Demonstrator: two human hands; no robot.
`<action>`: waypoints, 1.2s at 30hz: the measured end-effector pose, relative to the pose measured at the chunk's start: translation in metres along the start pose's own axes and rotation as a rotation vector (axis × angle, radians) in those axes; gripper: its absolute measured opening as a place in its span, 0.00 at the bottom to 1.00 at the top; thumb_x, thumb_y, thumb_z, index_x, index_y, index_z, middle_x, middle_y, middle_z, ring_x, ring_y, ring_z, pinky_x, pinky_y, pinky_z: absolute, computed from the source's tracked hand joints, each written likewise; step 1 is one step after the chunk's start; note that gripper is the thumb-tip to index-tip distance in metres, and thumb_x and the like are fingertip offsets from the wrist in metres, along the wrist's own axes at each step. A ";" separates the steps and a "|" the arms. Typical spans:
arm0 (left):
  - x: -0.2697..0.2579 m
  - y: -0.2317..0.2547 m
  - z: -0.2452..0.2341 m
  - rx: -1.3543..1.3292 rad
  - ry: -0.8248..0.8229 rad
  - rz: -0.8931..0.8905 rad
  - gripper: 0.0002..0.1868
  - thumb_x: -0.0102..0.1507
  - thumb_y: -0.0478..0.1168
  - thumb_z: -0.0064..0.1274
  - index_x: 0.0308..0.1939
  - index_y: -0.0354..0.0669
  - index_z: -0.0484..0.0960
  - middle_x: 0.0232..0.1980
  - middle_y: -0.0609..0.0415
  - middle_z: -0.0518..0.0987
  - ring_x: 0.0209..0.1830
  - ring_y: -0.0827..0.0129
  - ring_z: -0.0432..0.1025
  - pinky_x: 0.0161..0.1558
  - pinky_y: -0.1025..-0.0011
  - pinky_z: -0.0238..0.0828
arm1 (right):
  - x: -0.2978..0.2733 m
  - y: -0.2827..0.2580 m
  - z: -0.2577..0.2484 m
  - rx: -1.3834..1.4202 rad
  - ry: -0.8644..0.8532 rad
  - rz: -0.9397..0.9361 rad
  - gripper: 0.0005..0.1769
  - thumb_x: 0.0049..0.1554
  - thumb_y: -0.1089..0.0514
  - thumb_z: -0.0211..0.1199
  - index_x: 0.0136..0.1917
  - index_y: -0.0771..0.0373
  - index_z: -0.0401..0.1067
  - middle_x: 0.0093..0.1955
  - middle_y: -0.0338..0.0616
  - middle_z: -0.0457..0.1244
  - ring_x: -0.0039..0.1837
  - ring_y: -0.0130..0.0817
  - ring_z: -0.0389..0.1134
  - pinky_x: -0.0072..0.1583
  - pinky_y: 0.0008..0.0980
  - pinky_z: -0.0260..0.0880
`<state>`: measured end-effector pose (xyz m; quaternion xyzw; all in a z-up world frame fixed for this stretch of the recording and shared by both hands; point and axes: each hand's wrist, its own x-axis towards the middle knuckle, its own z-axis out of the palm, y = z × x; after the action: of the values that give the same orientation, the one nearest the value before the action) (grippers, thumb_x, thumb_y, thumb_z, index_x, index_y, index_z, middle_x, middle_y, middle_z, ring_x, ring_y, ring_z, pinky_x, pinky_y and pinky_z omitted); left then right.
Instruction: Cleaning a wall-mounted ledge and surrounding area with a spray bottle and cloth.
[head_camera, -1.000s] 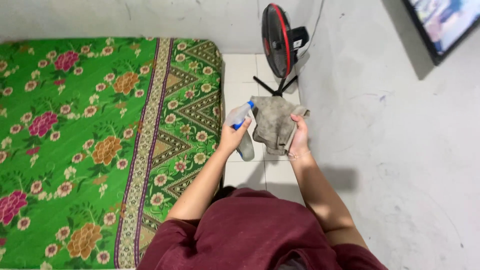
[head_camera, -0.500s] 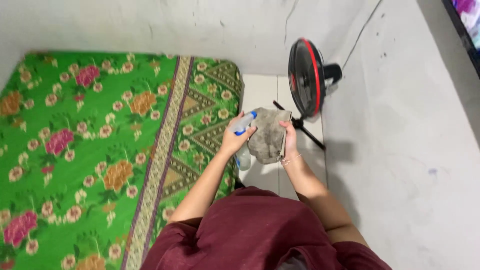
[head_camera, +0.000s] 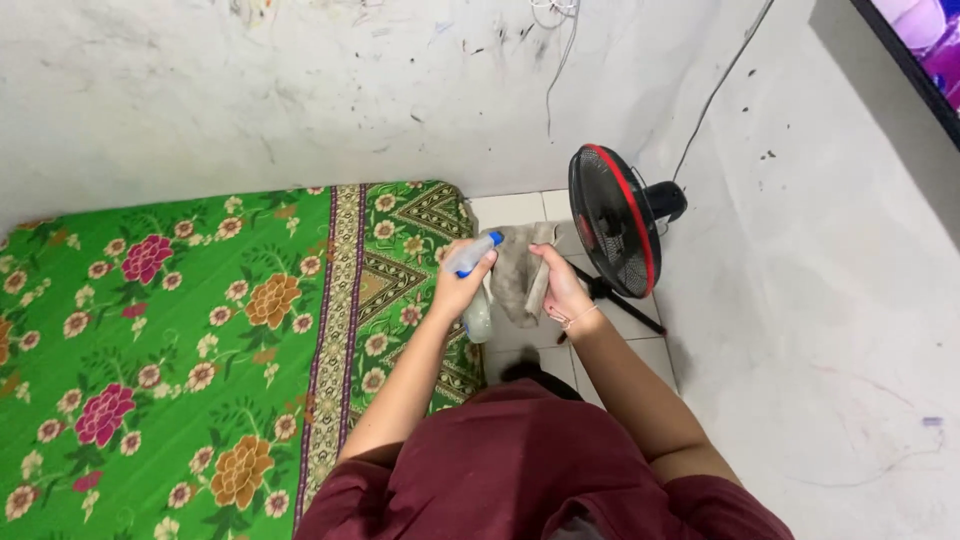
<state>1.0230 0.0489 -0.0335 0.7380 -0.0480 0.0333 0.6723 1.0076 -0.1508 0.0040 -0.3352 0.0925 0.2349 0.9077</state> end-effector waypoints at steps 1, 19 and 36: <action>0.015 -0.003 0.003 0.033 0.042 0.151 0.20 0.63 0.47 0.64 0.52 0.37 0.81 0.52 0.51 0.78 0.52 0.70 0.73 0.56 0.72 0.68 | 0.012 -0.008 0.001 -0.057 0.059 -0.049 0.22 0.62 0.49 0.56 0.63 0.67 0.71 0.56 0.50 0.69 0.55 0.39 0.73 0.59 0.40 0.73; 0.396 0.023 0.110 -0.149 0.002 0.161 0.15 0.64 0.45 0.62 0.48 0.41 0.77 0.38 0.62 0.76 0.37 0.79 0.68 0.41 0.78 0.68 | 0.272 -0.279 -0.029 -0.199 0.125 -0.350 0.17 0.61 0.62 0.56 0.63 0.68 0.67 0.57 0.50 0.68 0.56 0.41 0.72 0.57 0.41 0.76; 0.622 0.070 0.157 -0.089 -0.463 0.066 0.26 0.63 0.48 0.62 0.62 0.41 0.80 0.48 0.56 0.84 0.47 0.73 0.76 0.47 0.72 0.76 | 0.413 -0.438 -0.087 -1.082 0.621 -0.652 0.32 0.56 0.59 0.64 0.71 0.66 0.60 0.67 0.47 0.63 0.57 0.36 0.68 0.55 0.33 0.72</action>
<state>1.6298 -0.1300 0.0915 0.6936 -0.2263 -0.1168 0.6738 1.5810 -0.3477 0.0511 -0.8019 0.1122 -0.1429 0.5691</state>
